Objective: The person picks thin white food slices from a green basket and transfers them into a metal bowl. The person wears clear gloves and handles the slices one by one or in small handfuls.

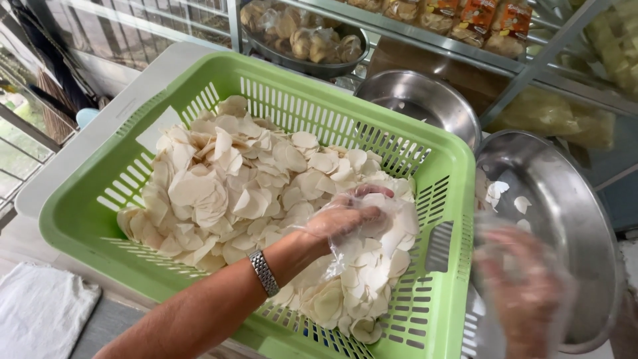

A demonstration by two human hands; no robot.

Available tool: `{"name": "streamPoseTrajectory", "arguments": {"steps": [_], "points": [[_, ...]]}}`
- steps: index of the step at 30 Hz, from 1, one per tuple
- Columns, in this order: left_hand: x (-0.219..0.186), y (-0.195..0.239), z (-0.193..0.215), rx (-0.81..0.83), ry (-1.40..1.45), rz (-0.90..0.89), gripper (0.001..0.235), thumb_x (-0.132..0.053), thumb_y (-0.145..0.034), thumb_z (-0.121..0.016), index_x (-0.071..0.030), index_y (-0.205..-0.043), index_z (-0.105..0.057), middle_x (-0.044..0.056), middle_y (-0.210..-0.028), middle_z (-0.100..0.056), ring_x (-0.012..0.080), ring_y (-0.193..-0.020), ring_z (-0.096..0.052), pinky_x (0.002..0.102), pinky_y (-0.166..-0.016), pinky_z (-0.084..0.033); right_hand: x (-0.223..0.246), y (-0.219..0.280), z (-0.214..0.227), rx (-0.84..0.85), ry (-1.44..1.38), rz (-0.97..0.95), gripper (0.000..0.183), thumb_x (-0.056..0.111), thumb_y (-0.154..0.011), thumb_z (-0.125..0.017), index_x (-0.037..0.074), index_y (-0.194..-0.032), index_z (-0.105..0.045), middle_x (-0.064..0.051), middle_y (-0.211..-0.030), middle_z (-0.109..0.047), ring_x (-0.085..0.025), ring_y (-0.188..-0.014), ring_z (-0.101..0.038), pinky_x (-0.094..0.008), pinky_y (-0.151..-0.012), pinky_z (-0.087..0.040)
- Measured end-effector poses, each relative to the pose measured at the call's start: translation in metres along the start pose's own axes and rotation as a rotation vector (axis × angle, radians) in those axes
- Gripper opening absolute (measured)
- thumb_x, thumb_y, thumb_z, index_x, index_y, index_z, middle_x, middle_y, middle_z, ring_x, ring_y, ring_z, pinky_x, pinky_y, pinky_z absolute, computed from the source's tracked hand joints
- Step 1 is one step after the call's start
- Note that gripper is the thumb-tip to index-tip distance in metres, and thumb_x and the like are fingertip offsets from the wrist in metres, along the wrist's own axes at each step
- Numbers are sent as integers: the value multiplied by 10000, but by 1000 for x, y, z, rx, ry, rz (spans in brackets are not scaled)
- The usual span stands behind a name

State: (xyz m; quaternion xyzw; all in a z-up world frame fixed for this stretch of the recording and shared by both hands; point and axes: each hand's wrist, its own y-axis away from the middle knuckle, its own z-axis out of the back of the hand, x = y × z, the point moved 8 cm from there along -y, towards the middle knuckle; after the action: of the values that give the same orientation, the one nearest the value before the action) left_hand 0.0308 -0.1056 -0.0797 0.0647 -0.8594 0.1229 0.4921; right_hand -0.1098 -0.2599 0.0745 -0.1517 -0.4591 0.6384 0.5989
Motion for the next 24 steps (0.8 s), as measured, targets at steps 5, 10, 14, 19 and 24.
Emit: {"name": "streamPoseTrajectory", "arguments": {"steps": [5,10,14,19,24], "points": [[22,31,-36,-516,-2022,-788,346,-50,-946,-607,-193,-1262,-609,209,-1208,-630,292,-900,-633,332,-737,-596,54,10,-87,446,196,370,754,574,-730,-790,84,-1273,-608,-110,-1339,-658,-165,-1013,-705,-306,-802,-622],[23,27,-37,-415,-2019,-786,312,0,-967,-580,-163,-1232,-607,143,-997,-646,243,-784,-607,322,-693,-558,51,13,-94,446,209,382,465,395,-851,-704,88,-1196,-649,-108,-1276,-680,-196,-1112,-687,-327,-874,-613],[28,31,-39,-500,-2059,-783,343,-41,-943,-584,-201,-1243,-631,229,-1098,-636,239,-725,-596,272,-582,-508,49,1,-72,449,-136,46,217,64,-897,-706,17,-1109,-704,-135,-1136,-782,-175,-1008,-795,-204,-913,-661],[21,34,-43,-565,-2055,-815,340,0,-974,-554,-208,-1227,-647,113,-836,-631,168,-602,-535,245,-474,-426,15,-21,-45,265,-503,-645,118,104,-944,-692,103,-1051,-742,-99,-1137,-803,-176,-985,-776,-261,-767,-642],[23,30,-44,-502,-2026,-796,322,23,-988,-549,-174,-1230,-631,122,-847,-645,170,-629,-541,241,-530,-442,-58,-7,32,141,8,-627,304,-32,-1074,-630,-70,-1376,-630,-221,-1110,-718,-276,-906,-725,-345,-733,-604]]}}
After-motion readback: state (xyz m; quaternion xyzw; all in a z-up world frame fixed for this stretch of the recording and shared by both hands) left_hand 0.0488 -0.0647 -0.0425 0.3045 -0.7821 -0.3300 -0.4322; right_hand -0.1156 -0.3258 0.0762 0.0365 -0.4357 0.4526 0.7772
